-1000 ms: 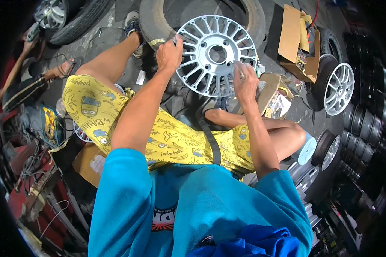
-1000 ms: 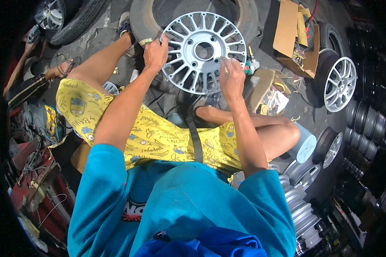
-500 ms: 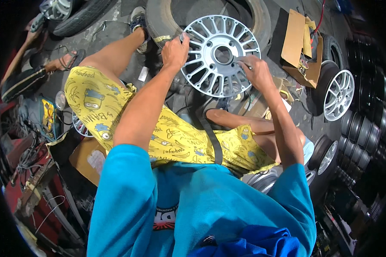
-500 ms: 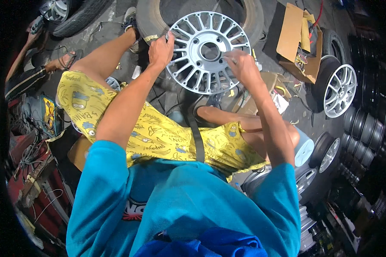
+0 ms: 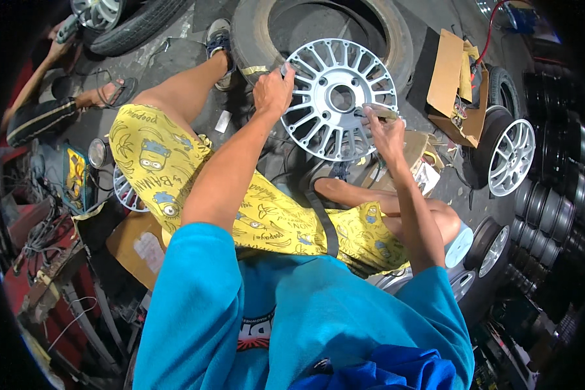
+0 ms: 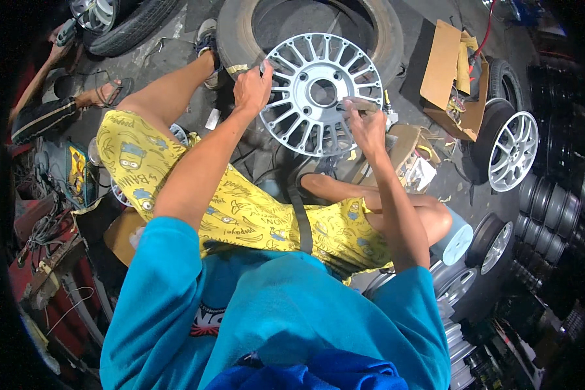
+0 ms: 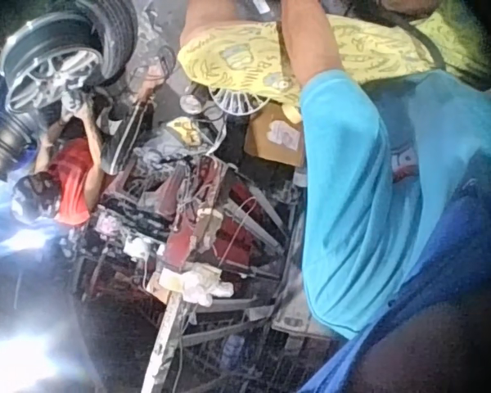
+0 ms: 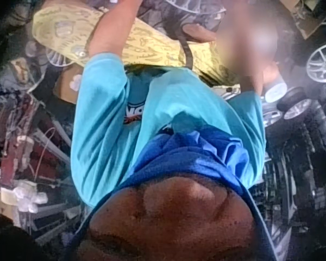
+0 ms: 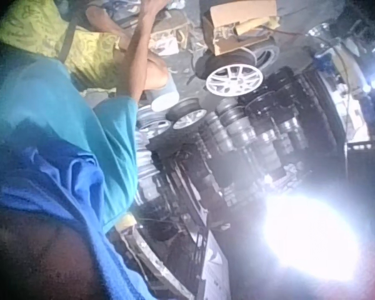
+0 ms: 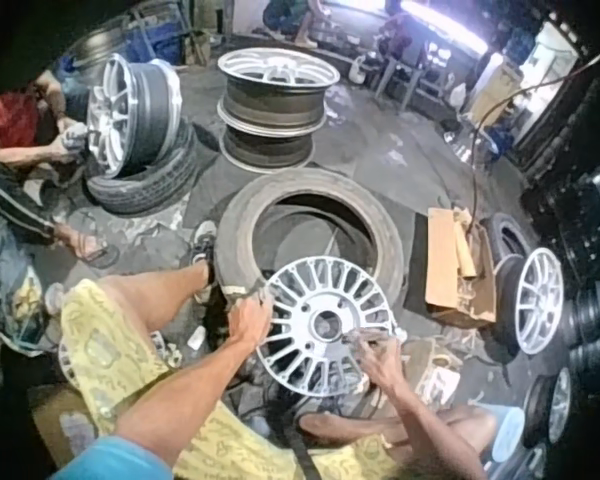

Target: The person sands a wheel cap by hand with a piece of sandpaper, wipes the surface, and then uses a power grinder to smooth the edges and center while sitting on a workshop floor.

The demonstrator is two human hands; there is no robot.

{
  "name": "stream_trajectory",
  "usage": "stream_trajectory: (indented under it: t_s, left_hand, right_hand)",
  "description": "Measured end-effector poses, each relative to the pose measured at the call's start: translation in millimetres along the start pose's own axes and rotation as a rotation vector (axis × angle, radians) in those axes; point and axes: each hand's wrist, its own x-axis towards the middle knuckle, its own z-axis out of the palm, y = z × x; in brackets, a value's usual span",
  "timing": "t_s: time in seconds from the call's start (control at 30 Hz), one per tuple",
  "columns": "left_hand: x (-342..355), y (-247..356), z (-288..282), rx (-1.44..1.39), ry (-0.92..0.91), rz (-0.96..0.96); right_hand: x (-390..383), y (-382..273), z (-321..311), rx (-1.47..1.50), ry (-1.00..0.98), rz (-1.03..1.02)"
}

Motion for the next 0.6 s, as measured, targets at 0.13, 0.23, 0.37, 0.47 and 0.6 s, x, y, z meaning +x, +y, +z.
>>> stream_trajectory:
  t_s: [0.13,0.23,0.37,0.47,0.6]
  left_hand:
    - [-2,-1,-2,0.008,0.001,0.005]
    - [-1,-2,-1,0.004,0.004,0.005]
    - [-2,1,1,0.023,-0.009,-0.013]
    - [2,-7,-2,0.022,-0.035,0.006]
    - [1,-1,1,0.024,-0.015,-0.024]
  right_hand:
    - [-1,11,-4,-0.284,0.043,-0.527]
    - [-10,3,1,-0.384,0.023,-0.534]
    - [-14,-11,-3,0.086,-0.043,0.018]
    - [-25,-21,13,0.208,-0.062,0.038]
    - [-32,-18,45,0.134,-0.009,0.028]
